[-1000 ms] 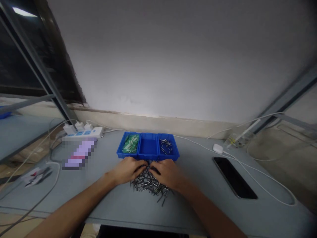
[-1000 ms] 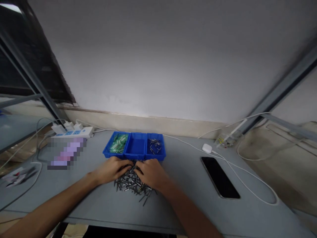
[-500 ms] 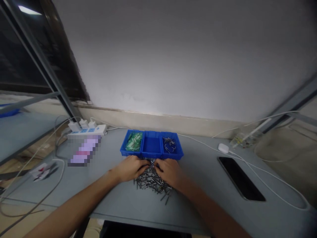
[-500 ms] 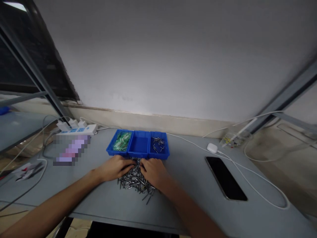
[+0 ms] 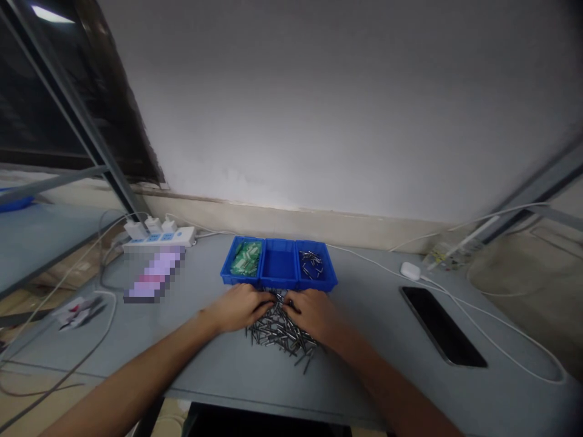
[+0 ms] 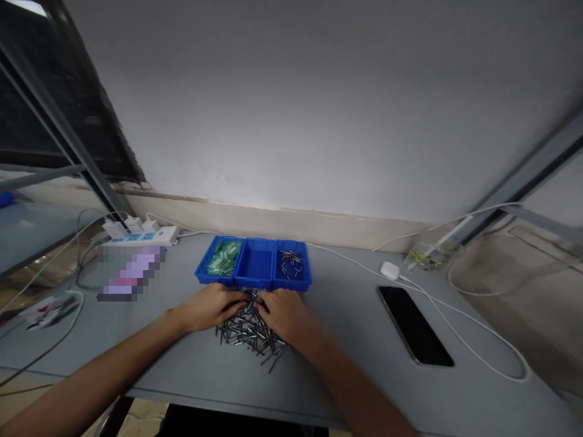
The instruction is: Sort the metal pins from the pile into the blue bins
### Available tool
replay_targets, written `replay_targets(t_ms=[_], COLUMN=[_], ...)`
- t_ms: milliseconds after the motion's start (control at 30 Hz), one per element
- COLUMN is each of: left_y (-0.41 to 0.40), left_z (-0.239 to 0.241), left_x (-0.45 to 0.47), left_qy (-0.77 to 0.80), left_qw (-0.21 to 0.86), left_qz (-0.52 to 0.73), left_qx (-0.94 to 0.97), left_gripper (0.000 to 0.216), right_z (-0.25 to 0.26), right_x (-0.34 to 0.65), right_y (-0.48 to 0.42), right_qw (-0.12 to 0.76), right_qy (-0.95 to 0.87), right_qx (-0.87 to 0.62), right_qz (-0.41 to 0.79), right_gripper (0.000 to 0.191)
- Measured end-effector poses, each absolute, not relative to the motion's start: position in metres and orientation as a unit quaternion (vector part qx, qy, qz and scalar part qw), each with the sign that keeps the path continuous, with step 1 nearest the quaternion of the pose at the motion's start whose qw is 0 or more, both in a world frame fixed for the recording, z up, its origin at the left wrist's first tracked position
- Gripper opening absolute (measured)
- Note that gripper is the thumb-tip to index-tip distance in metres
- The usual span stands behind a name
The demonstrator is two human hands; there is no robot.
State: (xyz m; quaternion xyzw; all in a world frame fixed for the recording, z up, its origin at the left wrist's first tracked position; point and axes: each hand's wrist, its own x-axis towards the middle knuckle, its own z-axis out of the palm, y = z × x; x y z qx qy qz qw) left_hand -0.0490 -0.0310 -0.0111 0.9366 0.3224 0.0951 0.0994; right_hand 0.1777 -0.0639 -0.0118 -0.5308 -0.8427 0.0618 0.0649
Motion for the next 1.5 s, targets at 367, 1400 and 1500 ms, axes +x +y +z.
replay_targets(t_ms=[367,1400,1500], left_y=[-0.033,-0.035,-0.036], left_z=[-0.007,-0.007,-0.006], left_x=[-0.050,-0.047,-0.047], left_qy=[0.341,0.246,0.239], left_qw=[0.121,0.146,0.133], left_qz=[0.092,0.306,0.330], left_qx=[0.928,0.908,0.903], left_gripper=[0.035,0.017,0.016], right_z=[-0.013,-0.022,-0.019], right_x=[0.183,0.179,0.180], right_y=[-0.063,-0.065,-0.065], right_qw=[0.058,0.345,0.361], right_qy=[-0.845,-0.858,-0.853], right_qx=[-0.531,-0.380,-0.376], right_qz=[0.018,0.033,0.040], right_gripper=[0.020,0.025,0.024])
